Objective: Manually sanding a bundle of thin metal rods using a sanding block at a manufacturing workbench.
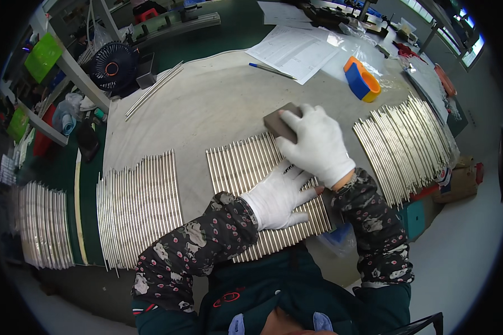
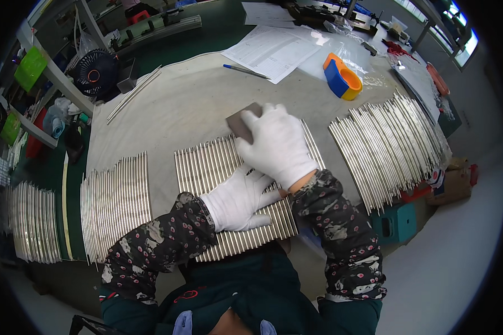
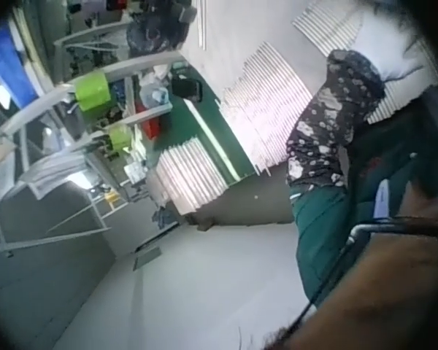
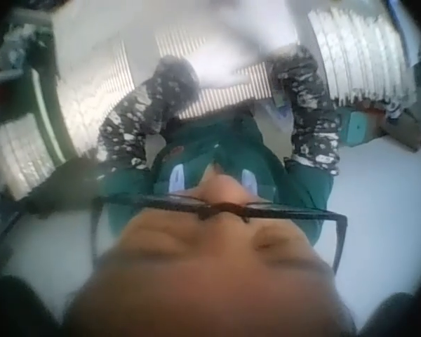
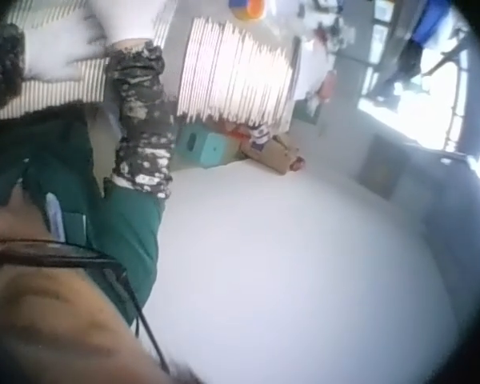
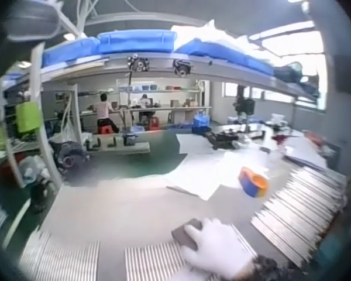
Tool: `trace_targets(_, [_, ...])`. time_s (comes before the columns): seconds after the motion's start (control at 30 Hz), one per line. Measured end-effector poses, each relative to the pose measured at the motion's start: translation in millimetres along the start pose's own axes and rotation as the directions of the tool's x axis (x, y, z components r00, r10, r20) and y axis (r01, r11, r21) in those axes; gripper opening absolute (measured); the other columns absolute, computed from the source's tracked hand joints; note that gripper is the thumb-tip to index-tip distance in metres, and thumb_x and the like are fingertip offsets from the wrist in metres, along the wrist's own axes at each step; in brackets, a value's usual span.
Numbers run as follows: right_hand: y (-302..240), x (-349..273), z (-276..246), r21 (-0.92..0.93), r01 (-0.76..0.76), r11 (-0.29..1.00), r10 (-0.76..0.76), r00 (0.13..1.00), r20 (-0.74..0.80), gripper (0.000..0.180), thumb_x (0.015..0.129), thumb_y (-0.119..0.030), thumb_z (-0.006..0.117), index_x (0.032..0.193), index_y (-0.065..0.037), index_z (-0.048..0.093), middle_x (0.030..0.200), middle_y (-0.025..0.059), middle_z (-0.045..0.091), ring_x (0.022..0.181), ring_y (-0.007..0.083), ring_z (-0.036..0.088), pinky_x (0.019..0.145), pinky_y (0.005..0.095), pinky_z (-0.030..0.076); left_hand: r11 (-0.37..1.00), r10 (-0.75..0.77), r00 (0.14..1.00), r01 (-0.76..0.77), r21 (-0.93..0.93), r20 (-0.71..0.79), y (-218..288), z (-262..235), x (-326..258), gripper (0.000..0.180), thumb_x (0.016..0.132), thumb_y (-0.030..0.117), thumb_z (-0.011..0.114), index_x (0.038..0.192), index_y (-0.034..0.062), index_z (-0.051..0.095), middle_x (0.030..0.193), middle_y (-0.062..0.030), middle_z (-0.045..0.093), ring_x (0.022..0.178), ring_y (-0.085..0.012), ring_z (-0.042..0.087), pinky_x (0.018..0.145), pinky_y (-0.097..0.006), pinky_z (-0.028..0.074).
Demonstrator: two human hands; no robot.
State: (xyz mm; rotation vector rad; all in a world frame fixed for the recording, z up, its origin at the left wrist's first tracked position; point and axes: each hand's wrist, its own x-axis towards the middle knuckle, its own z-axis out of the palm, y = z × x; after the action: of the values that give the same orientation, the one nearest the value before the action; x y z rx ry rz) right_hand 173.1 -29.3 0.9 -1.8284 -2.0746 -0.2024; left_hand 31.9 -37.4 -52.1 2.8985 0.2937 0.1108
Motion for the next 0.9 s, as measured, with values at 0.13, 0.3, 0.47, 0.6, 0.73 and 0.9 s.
trace_targets(0.13, [9, 0, 12, -0.168, -0.073, 0.983, 0.094, 0.988, 0.121, 0.042, 0.074, -0.031, 0.062, 0.108, -0.009, 0.068, 0.09, 0.0175, 0.062, 0.089, 0.0326, 0.06, 0.077, 0.0422, 0.052, 0.999, 0.036, 0.994, -0.037, -0.003, -0.1, -1, 3, 1, 0.058, 0.086, 0.048, 0.053, 0.132, 0.0116, 0.051, 0.137, -0.0191, 0.043, 0.132, -0.0342, 0.035, 0.113, -0.051, 0.018])
trace_targets(0.3, [60, -15, -26, 0.013, -0.204, 0.979, 0.205, 0.974, -0.092, 0.043, 0.076, -0.034, 0.065, 0.109, -0.006, 0.068, 0.1, 0.0173, 0.064, 0.097, 0.0318, 0.06, 0.083, 0.04, 0.05, 0.995, 0.102, 0.981, -0.099, 0.027, -0.163, -7, 11, -1, 0.064, 0.082, 0.047, 0.057, 0.132, 0.0082, 0.048, 0.139, -0.0202, 0.04, 0.132, -0.035, 0.035, 0.112, -0.05, 0.022])
trace_targets(0.47, [96, -63, -57, 0.219, -0.283, 0.934, 0.327, 0.922, -0.207, 0.048, 0.075, -0.027, 0.068, 0.117, -0.003, 0.064, 0.107, 0.0185, 0.062, 0.098, 0.0314, 0.06, 0.086, 0.0381, 0.048, 0.989, 0.098, 0.994, -0.102, -0.109, -0.044, -2, -8, 37, 0.066, 0.079, 0.042, 0.063, 0.129, 0.0028, 0.048, 0.135, -0.0202, 0.042, 0.128, -0.0341, 0.04, 0.108, -0.048, 0.03])
trace_targets(0.6, [90, -77, -75, 0.293, -0.308, 0.905, 0.364, 0.918, -0.158, 0.049, 0.075, -0.023, 0.068, 0.118, -0.002, 0.062, 0.11, 0.0193, 0.061, 0.101, 0.0317, 0.059, 0.089, 0.0377, 0.047, 0.969, 0.243, 0.935, -0.247, 0.016, -0.257, 6, 2, 91, 0.062, 0.082, 0.043, 0.06, 0.131, 0.0062, 0.049, 0.136, -0.0207, 0.042, 0.13, -0.0344, 0.038, 0.11, -0.05, 0.027])
trace_targets(0.73, [99, -90, -76, 0.191, -0.301, 0.934, 0.333, 0.928, -0.166, 0.05, 0.074, -0.023, 0.068, 0.119, -0.002, 0.062, 0.112, 0.019, 0.061, 0.1, 0.0325, 0.059, 0.089, 0.0386, 0.047, 0.977, 0.209, 0.96, -0.211, 0.013, -0.188, 2, 20, 104, 0.062, 0.086, 0.049, 0.053, 0.133, 0.0082, 0.049, 0.142, -0.0197, 0.039, 0.136, -0.0335, 0.032, 0.113, -0.051, 0.019])
trace_targets(0.9, [115, -97, -72, 0.21, -0.389, 0.897, 0.418, 0.901, -0.118, 0.049, 0.074, -0.026, 0.069, 0.116, -0.001, 0.064, 0.108, 0.0196, 0.061, 0.098, 0.032, 0.059, 0.086, 0.0381, 0.048, 0.99, 0.125, 0.992, -0.122, 0.074, -0.032, 2, 8, 47, 0.071, 0.084, 0.056, 0.054, 0.136, 0.0069, 0.045, 0.141, -0.0234, 0.038, 0.135, -0.0362, 0.031, 0.114, -0.051, 0.018])
